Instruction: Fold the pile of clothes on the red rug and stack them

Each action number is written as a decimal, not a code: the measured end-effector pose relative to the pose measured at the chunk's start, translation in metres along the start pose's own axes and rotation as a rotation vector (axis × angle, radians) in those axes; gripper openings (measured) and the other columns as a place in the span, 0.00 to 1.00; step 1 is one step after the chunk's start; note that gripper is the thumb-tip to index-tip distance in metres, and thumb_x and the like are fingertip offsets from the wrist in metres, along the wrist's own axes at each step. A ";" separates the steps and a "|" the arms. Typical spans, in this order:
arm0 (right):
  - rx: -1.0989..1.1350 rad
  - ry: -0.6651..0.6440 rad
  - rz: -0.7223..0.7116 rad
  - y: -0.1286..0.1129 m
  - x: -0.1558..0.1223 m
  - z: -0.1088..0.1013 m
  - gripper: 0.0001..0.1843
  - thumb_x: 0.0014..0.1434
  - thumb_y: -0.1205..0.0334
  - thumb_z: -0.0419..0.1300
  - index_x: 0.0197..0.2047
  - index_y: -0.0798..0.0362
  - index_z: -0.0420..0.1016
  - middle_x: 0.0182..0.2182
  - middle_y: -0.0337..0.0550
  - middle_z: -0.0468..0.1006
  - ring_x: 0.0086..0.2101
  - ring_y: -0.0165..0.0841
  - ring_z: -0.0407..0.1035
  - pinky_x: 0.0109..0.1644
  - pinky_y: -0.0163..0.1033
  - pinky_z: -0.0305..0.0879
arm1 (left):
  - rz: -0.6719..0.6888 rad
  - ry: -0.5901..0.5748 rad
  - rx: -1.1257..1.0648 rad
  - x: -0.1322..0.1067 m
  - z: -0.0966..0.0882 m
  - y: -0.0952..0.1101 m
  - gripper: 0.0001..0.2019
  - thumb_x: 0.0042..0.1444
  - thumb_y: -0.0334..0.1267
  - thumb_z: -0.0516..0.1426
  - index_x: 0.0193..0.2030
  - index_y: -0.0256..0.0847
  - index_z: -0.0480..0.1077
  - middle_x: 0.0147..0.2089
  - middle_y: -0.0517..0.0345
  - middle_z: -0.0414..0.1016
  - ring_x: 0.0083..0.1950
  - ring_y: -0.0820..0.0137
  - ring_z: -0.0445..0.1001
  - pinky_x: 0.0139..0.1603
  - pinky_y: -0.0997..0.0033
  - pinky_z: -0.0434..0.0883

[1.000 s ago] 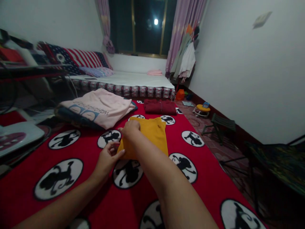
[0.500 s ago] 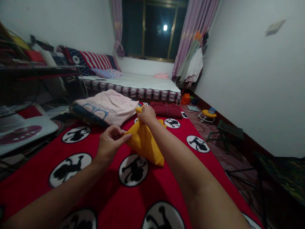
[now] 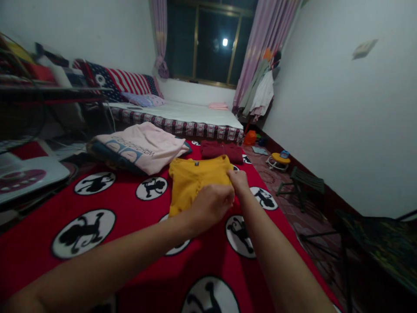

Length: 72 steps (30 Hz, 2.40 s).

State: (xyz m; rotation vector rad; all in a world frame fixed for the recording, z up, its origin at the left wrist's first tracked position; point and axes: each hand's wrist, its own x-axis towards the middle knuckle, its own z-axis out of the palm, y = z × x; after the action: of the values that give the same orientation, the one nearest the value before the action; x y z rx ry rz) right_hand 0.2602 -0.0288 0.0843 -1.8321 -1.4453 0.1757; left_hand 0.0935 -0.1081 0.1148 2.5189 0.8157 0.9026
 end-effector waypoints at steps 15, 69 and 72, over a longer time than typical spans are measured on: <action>-0.355 0.074 0.059 0.009 -0.011 0.020 0.21 0.57 0.65 0.53 0.54 0.54 0.70 0.50 0.50 0.71 0.49 0.39 0.66 0.50 0.39 0.61 | -0.420 0.257 0.130 -0.018 -0.034 -0.124 0.14 0.57 0.35 0.55 0.50 0.37 0.71 0.50 0.48 0.75 0.50 0.62 0.73 0.54 0.65 0.68; -0.215 -0.061 -0.069 -0.028 0.044 0.080 0.22 0.60 0.45 0.53 0.41 0.51 0.80 0.37 0.48 0.82 0.39 0.39 0.74 0.40 0.37 0.62 | -0.458 0.478 -0.145 0.023 0.032 -0.165 0.24 0.58 0.29 0.53 0.62 0.32 0.59 0.61 0.39 0.64 0.59 0.60 0.68 0.60 0.58 0.67; -0.250 -0.127 -0.123 -0.032 0.044 0.078 0.16 0.54 0.51 0.59 0.39 0.51 0.81 0.36 0.47 0.82 0.39 0.40 0.74 0.41 0.37 0.62 | -0.538 0.487 -0.261 0.021 0.026 -0.170 0.22 0.53 0.26 0.56 0.57 0.35 0.64 0.56 0.43 0.69 0.43 0.67 0.76 0.48 0.64 0.74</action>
State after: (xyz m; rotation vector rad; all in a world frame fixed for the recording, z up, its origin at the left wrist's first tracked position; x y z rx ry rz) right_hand 0.2081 0.0490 0.0668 -1.9512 -1.7283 0.0528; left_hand 0.0557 0.0335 0.0229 1.7347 1.3340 1.3271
